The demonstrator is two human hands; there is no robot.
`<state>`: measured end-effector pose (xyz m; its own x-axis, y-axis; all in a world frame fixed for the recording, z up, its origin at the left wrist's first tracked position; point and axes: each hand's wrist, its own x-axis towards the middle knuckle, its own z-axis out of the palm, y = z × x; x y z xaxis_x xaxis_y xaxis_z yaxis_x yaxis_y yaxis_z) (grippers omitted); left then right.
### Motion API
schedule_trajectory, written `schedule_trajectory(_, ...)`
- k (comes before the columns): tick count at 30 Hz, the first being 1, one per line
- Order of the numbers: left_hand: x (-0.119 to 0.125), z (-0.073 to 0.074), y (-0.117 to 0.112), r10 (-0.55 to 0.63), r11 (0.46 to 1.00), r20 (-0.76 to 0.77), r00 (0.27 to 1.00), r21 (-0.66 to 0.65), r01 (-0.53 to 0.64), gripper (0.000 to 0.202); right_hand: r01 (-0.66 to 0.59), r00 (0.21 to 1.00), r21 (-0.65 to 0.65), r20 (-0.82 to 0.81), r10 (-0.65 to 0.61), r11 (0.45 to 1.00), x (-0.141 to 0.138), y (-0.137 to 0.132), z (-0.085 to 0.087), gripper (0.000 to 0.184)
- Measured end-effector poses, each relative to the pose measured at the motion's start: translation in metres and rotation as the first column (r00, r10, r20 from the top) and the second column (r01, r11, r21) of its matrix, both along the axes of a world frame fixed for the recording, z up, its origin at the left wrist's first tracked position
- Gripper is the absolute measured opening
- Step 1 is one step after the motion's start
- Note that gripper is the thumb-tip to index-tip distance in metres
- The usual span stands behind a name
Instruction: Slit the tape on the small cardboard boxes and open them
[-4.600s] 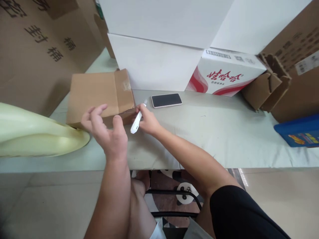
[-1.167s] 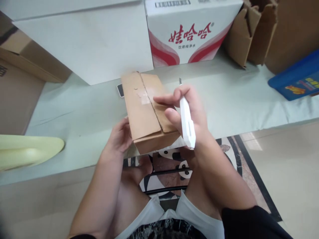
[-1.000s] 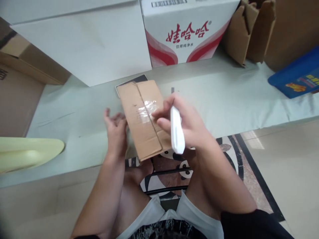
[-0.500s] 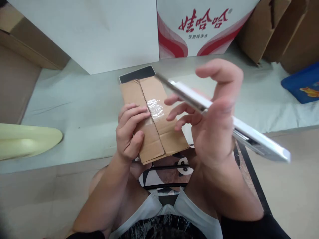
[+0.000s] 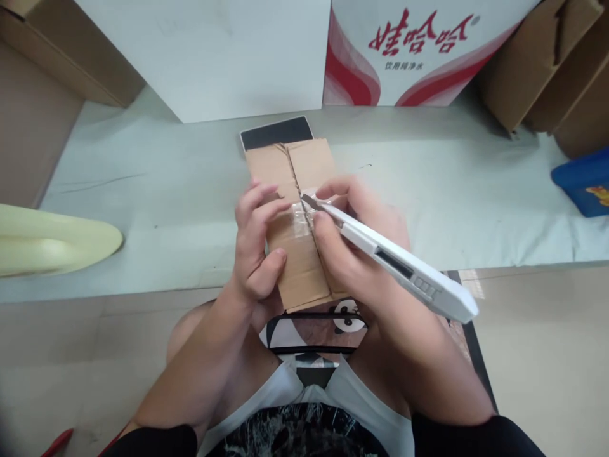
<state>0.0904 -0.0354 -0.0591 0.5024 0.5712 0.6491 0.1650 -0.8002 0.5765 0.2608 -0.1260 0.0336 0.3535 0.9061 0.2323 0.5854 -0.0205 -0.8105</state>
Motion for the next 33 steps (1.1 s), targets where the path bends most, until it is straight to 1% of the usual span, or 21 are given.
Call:
schedule_trajectory(3,-0.002,0.003,-0.002,-0.001,0.999,-0.041,0.999,-0.052,-0.001,0.051,-0.001,0.999,0.008,0.034,0.001,1.0,-0.001,0.003,-0.001,0.005)
schedule_trajectory(6,-0.003,0.006,-0.001,-0.012,0.996,-0.027,1.0,-0.087,0.009,0.051,0.004,0.999,0.025,0.046,-0.006,1.0,-0.001,0.004,-0.004,0.003)
schedule_trajectory(11,-0.003,0.007,0.0,-0.028,0.995,-0.015,1.0,-0.095,0.027,0.051,0.007,0.997,0.038,0.075,-0.01,0.999,-0.002,0.004,-0.005,0.004)
schedule_trajectory(17,-0.003,0.006,0.0,-0.02,0.995,-0.028,0.999,-0.1,0.017,0.051,0.021,0.995,-0.055,0.1,-0.015,0.998,-0.003,0.007,-0.002,0.005)
schedule_trajectory(21,-0.003,0.006,-0.001,-0.023,0.996,-0.017,1.0,-0.092,0.022,0.051,-0.003,0.991,-0.048,0.137,0.01,0.999,-0.001,0.01,-0.005,0.004)
schedule_trajectory(24,-0.002,0.005,-0.001,-0.001,0.995,-0.035,0.999,-0.099,-0.003,0.053,-0.044,0.986,-0.031,0.159,0.048,0.999,0.0,0.011,-0.007,0.005)
schedule_trajectory(27,0.0,0.004,-0.001,0.008,0.996,-0.012,1.0,-0.087,-0.009,0.054,-0.064,0.991,-0.003,0.12,0.064,0.998,-0.002,0.007,-0.003,0.011)
schedule_trajectory(29,0.0,0.004,0.0,-0.002,0.996,0.008,1.0,-0.084,0.003,0.054,-0.071,0.996,-0.021,0.061,0.072,0.997,-0.003,0.002,0.001,0.013)
schedule_trajectory(31,0.0,0.004,0.0,-0.001,0.995,-0.002,1.0,-0.097,0.001,0.055,-0.074,0.997,-0.029,-0.011,0.074,0.997,-0.003,-0.004,0.004,0.016)
schedule_trajectory(33,-0.001,0.003,0.001,0.004,0.994,-0.02,1.0,-0.109,-0.006,0.057,-0.073,0.995,0.004,-0.066,0.073,0.997,-0.002,-0.012,0.004,0.018)
